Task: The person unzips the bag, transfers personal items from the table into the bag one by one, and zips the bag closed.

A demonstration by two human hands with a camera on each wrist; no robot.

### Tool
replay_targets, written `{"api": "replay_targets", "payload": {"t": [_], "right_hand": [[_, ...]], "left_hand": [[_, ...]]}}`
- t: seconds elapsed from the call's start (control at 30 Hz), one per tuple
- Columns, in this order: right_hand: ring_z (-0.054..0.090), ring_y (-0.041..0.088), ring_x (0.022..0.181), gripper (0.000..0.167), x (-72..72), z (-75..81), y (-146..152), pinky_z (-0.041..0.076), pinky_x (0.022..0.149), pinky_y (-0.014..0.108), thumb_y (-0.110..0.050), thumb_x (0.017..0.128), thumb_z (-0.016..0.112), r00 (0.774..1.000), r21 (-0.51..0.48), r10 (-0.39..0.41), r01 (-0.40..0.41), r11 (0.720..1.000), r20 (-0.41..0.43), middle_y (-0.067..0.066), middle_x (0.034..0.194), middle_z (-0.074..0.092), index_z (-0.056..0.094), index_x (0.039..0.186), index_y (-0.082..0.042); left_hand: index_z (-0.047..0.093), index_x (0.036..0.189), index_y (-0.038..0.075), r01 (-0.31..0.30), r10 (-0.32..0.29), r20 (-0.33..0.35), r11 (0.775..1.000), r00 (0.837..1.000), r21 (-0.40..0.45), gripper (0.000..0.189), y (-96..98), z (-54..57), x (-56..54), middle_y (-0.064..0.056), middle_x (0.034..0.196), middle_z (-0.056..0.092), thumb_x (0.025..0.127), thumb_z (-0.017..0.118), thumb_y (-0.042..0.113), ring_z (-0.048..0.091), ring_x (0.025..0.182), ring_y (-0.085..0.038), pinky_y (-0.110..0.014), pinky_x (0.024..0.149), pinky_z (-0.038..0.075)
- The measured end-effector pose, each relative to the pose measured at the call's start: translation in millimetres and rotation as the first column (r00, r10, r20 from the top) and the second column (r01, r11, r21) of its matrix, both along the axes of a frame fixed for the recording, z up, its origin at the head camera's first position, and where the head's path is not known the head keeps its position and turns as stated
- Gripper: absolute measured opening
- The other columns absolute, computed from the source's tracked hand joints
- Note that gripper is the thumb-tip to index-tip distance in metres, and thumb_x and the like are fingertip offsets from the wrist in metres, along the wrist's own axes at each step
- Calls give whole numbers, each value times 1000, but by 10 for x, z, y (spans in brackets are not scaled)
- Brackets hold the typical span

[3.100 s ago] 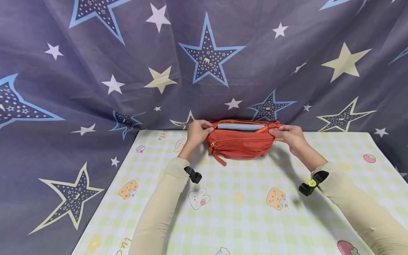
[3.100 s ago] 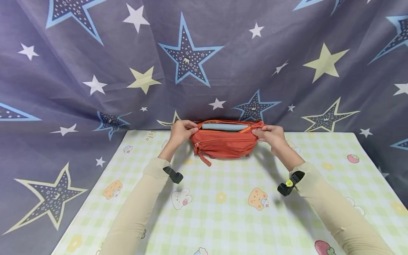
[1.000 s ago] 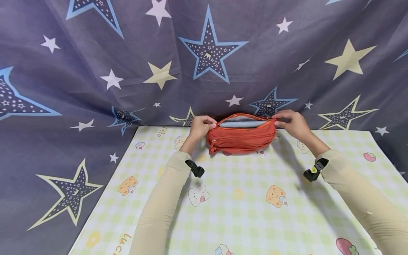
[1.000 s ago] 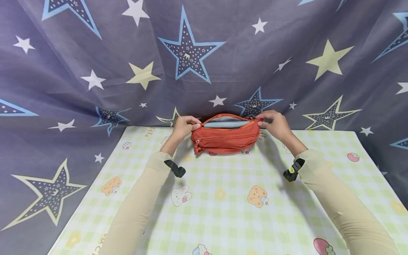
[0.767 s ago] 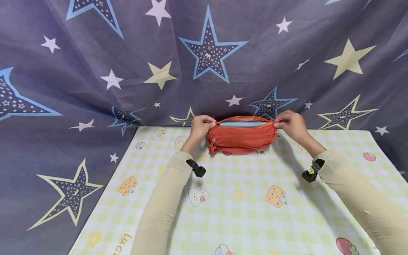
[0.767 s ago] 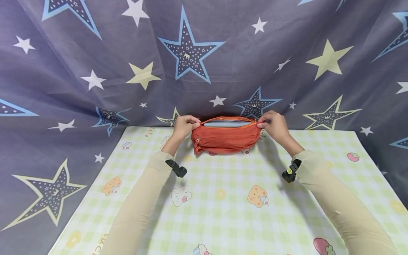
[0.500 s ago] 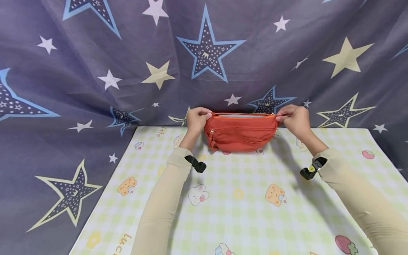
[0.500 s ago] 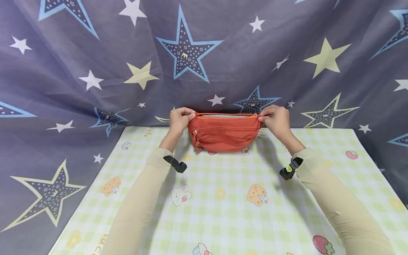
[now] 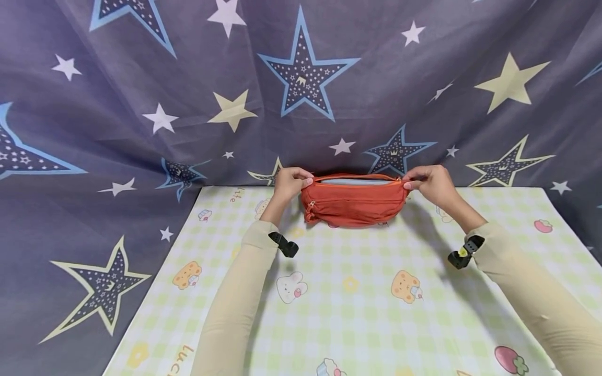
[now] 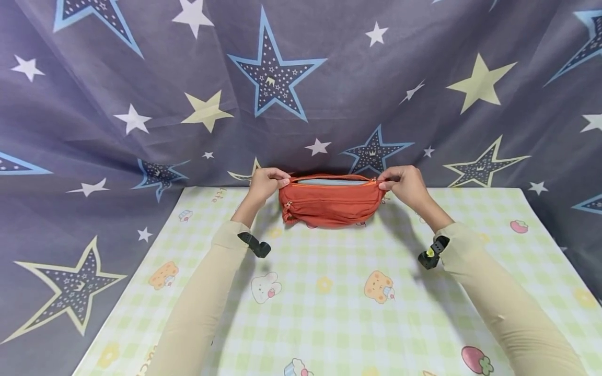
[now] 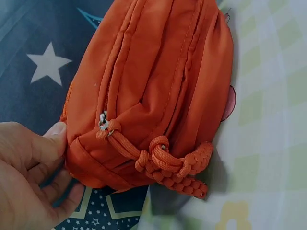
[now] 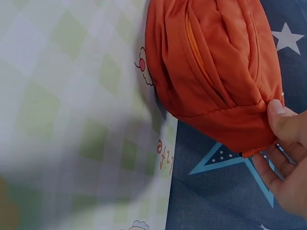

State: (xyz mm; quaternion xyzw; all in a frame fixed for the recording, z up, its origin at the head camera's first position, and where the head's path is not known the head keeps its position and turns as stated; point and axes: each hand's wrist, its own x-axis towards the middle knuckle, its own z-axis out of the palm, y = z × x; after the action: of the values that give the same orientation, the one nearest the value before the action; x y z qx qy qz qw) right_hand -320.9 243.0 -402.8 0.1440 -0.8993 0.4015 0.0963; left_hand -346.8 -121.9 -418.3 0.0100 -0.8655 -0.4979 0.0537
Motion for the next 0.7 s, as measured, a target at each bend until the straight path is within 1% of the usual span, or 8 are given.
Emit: {"api": "replay_targets", "payload": {"t": [0.1, 0.27, 0.37, 0.47, 0.57, 0.7], "right_hand": [[67, 3, 65, 11, 0, -1, 12, 50, 56, 11, -3, 87, 79, 1000, -9, 19, -19, 1000, 2, 26, 96, 75, 78, 96, 4], [70, 8, 68, 13, 16, 15, 6, 51, 58, 12, -2, 89, 78, 1000, -1, 22, -22, 1000, 16, 26, 99, 74, 78, 100, 3], [69, 6, 69, 13, 19, 20, 3, 51, 58, 11, -2, 89, 77, 1000, 11, 21, -21, 1000, 1, 25, 100, 74, 79, 101, 2], [68, 5, 68, 12, 16, 16, 0, 50, 57, 12, -2, 88, 78, 1000, 24, 9, -8, 1000, -15, 24, 99, 75, 79, 100, 2], [67, 6, 68, 11, 20, 18, -8, 49, 57, 11, -1, 88, 78, 1000, 23, 4, -3, 1000, -30, 23, 98, 75, 80, 99, 1], [66, 5, 68, 11, 24, 18, -18, 48, 57, 10, 0, 87, 79, 999, 19, 11, -10, 1000, -39, 23, 97, 75, 80, 97, 2]], "left_hand": [[80, 97, 4, 11, -11, 16, 1000, 1000, 0, 10, 14, -6, -4, -13, 90, 76, 89, 79, 9, 55, 65, -6, -16, 58, 42], [80, 100, 4, 16, -16, 47, 1000, 999, 2, 12, 32, 1, 11, -15, 97, 76, 91, 77, 10, 57, 70, -7, -16, 60, 43], [80, 102, 4, 25, -26, 57, 1000, 998, 9, 12, 37, 21, 23, -16, 99, 76, 92, 77, 9, 59, 73, -9, -16, 61, 44], [79, 103, 3, 29, -30, 66, 1000, 997, 12, 12, 57, 53, 39, -16, 102, 76, 93, 75, 10, 62, 80, -15, -19, 66, 45], [79, 103, 4, 17, -16, 36, 999, 999, -30, 15, 117, 87, 62, -15, 104, 76, 96, 72, 15, 65, 89, -21, -25, 75, 49], [79, 103, 6, -3, -3, -68, 996, 998, -94, 18, 271, 157, 111, -13, 102, 76, 98, 68, 20, 69, 96, -27, -35, 89, 54]]}}
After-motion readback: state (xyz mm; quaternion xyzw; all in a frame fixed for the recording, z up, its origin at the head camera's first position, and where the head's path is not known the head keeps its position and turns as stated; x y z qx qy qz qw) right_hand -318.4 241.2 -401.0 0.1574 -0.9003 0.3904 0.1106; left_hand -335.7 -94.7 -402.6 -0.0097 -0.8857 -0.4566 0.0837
